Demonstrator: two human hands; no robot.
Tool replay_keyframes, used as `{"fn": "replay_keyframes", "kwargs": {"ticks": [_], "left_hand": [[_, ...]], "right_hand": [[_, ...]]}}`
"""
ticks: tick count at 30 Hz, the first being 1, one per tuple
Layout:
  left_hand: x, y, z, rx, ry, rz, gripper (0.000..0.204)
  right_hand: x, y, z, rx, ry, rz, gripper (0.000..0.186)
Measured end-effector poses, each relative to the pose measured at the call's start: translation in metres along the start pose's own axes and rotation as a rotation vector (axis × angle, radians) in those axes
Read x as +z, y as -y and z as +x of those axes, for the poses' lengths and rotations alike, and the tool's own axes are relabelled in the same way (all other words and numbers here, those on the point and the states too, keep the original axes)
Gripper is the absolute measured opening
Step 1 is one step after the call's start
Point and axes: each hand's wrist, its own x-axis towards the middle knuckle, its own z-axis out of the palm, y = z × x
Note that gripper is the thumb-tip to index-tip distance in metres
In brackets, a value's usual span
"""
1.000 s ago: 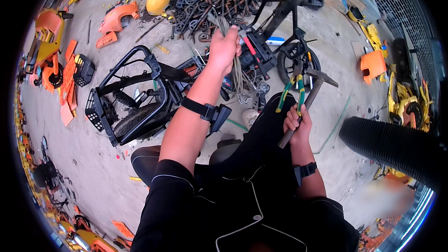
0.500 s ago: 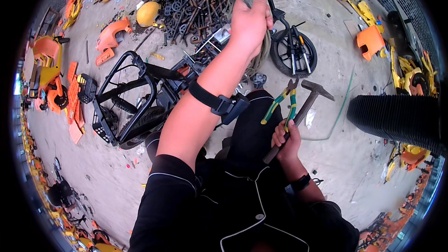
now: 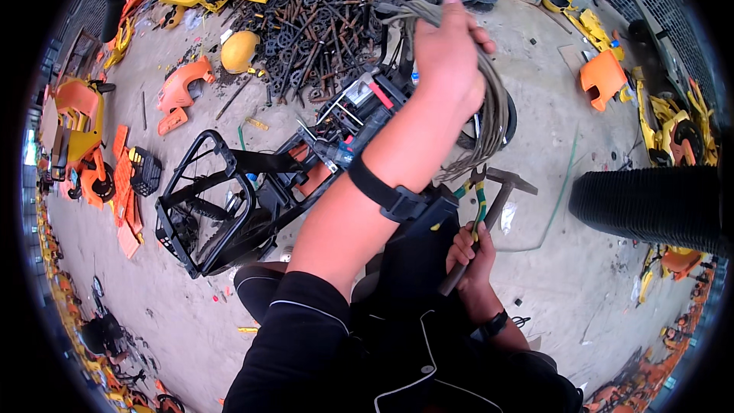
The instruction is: The person uses a hammer and pliers to adjust and secure components on the frame of an electric scooter, handling wires and a metal bracket.
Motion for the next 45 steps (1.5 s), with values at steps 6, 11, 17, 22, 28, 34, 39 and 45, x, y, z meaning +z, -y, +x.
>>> {"fn": "replay_keyframes", "kwargs": {"ticks": [6, 11, 17, 22, 28, 34, 39, 45], "left_hand": [[-0.145, -0.041, 0.088, 0.021, 0.011, 0.221, 0.025], [-0.386, -0.076, 0.048, -0.355, -0.488, 0.672, 0.087], [-0.411, -0.086, -0.143, -0.594, -0.316, 0.675, 0.059], [-0.393, -0.184, -0.230, -0.293, -0.448, 0.598, 0.042], [-0.428, -0.215, -0.282, -0.168, -0.368, 0.581, 0.048], [-0.445, -0.203, -0.340, 0.103, -0.388, 0.288, 0.046], [-0.428, -0.167, -0.373, 0.204, -0.304, 0.109, 0.043], [-0.400, -0.136, -0.403, 0.109, -0.197, 0.084, 0.039]], "right_hand": [[0.001, 0.007, 0.012, 0.062, 0.032, 0.047, 0.026], [0.013, 0.005, 0.024, 0.093, 0.047, 0.031, 0.026], [0.023, 0.010, 0.046, 0.090, 0.177, -0.354, 0.024], [0.063, -0.014, 0.076, 0.260, 0.418, -0.599, 0.022], [0.080, -0.064, 0.116, 0.453, 0.556, -0.805, 0.020], [0.046, -0.076, 0.123, 0.831, 0.548, -0.895, 0.030], [0.045, -0.090, 0.068, 0.773, 0.543, -0.857, 0.027], [0.017, -0.101, 0.035, 0.780, 0.538, -0.783, 0.023]]}}
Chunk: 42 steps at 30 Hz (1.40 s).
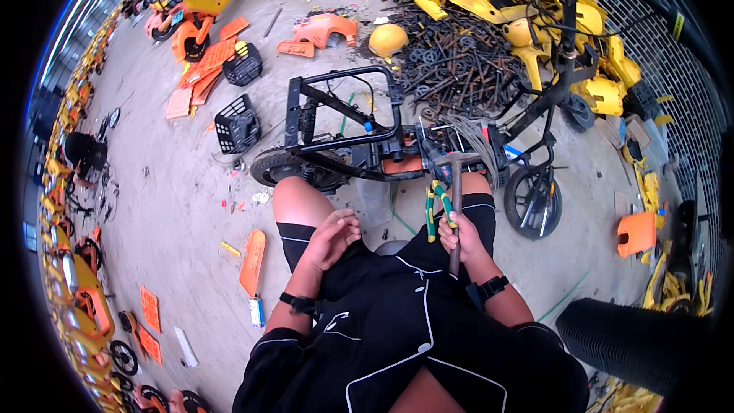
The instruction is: The person uses a hammer and pliers to adjust and secure components on the frame of an electric scooter, handling wires and a metal bracket.
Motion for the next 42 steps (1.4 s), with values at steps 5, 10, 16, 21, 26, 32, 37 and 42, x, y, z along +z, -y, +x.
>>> {"fn": "replay_keyframes", "kwargs": {"ticks": [5, 10, 16, 21, 26, 32, 37, 42], "left_hand": [[-0.002, -0.044, 0.026, 0.297, -0.193, 0.202, 0.030], [0.038, -0.113, 0.053, 0.732, -0.327, 1.072, 0.021], [0.073, -0.172, 0.114, 0.984, -0.084, 1.846, 0.032], [0.051, -0.143, 0.141, 0.555, -0.131, 2.385, 0.046], [0.061, -0.132, 0.135, 0.483, -0.182, 2.348, 0.046], [0.058, -0.136, 0.132, 0.580, -0.257, 2.381, 0.048], [0.056, -0.127, 0.142, 0.607, -0.282, 2.387, 0.051], [0.061, -0.129, 0.143, 0.557, -0.298, 2.417, 0.054]], "right_hand": [[0.006, 0.003, 0.007, -0.092, -0.047, -0.192, 0.022], [0.012, 0.046, 0.000, -0.141, -0.050, -0.328, 0.021], [0.106, 0.132, -0.016, -0.147, -0.167, -0.683, 0.022], [0.142, 0.124, -0.025, -0.040, -0.330, -0.811, 0.023], [0.125, 0.076, 0.009, -0.101, -0.372, -0.474, 0.023], [0.140, 0.023, -0.012, -0.092, -0.301, -0.161, 0.027], [0.141, 0.052, -0.032, -0.105, -0.378, -0.166, 0.027], [0.164, 0.078, -0.042, -0.286, -0.400, -0.285, 0.025]]}}
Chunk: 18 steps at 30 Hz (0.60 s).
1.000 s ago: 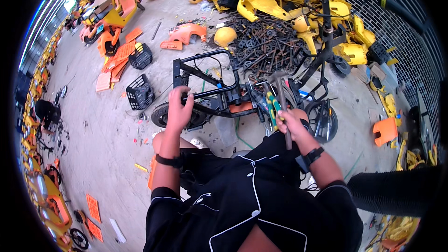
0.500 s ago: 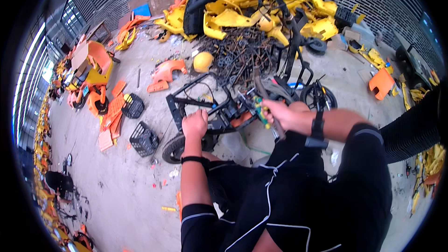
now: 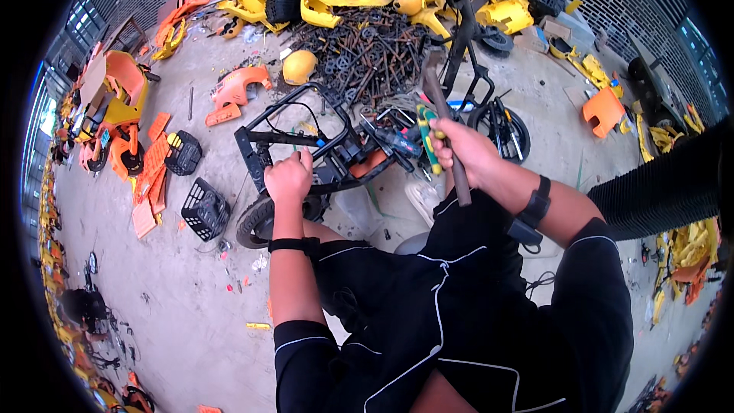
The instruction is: The person uses a hammer and pliers to adjust and secure components on the frame of an electric scooter, handling wires and a metal bracket.
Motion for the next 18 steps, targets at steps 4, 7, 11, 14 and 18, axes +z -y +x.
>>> {"fn": "replay_keyframes", "kwargs": {"ticks": [4, 7, 11, 14, 18], "left_hand": [[-0.001, -0.001, -0.002, 0.008, 0.015, -0.015, 0.052], [0.001, -0.002, 0.001, 0.020, 0.008, 0.002, 0.050], [-0.002, -0.005, -0.002, 0.009, 0.046, 0.018, 0.046], [-0.001, -0.008, 0.005, 0.034, 0.032, 0.016, 0.042], [0.002, -0.007, 0.006, 0.046, 0.021, 0.018, 0.038]], "right_hand": [[0.007, 0.024, 0.003, -0.018, 0.030, 0.080, 0.028], [0.009, 0.035, 0.016, -0.033, 0.100, 0.154, 0.028], [0.022, 0.038, 0.059, -0.070, 0.189, 0.151, 0.025], [0.032, 0.028, 0.106, -0.060, 0.220, 0.244, 0.022], [0.033, -0.015, 0.188, -0.074, 0.255, 0.347, 0.022]]}}
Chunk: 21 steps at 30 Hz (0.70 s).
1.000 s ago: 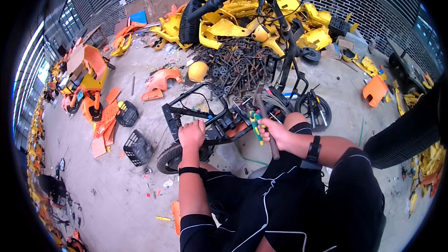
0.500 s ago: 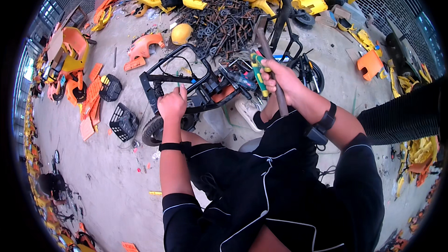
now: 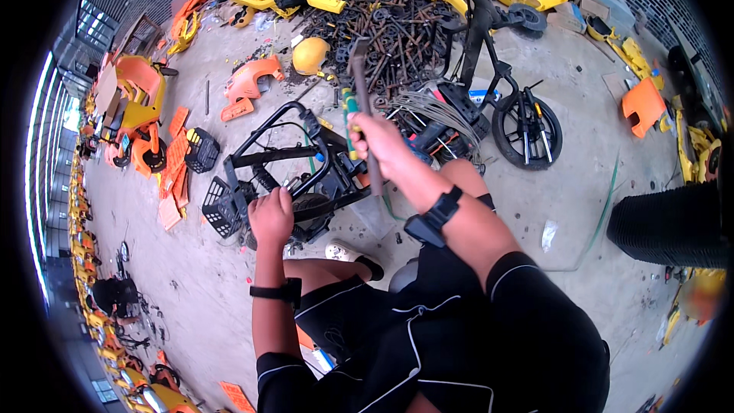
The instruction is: The person uses a hammer and pliers to adjust and secure components on the frame of an electric scooter, handling wires and a metal bracket.
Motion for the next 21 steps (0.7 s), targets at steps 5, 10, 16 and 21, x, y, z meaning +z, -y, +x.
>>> {"fn": "replay_keyframes", "kwargs": {"ticks": [5, 10, 16, 21], "left_hand": [[0.023, -0.028, -0.001, 0.014, -0.376, -0.231, 0.016], [0.085, -0.135, -0.014, 0.089, -0.317, -0.780, 0.019], [0.248, -0.210, 0.068, -0.047, 0.376, -1.038, 0.026], [0.292, -0.277, 0.169, -0.205, 0.351, -1.159, 0.037]], "right_hand": [[-0.035, -0.025, 0.032, 0.017, -0.080, 0.050, 0.019], [-0.053, 0.018, 0.065, -0.032, -0.049, -0.378, 0.025], [-0.067, 0.014, 0.082, -0.184, -0.047, -0.666, 0.035], [-0.069, 0.010, 0.089, -0.121, -0.111, -0.472, 0.034]]}}
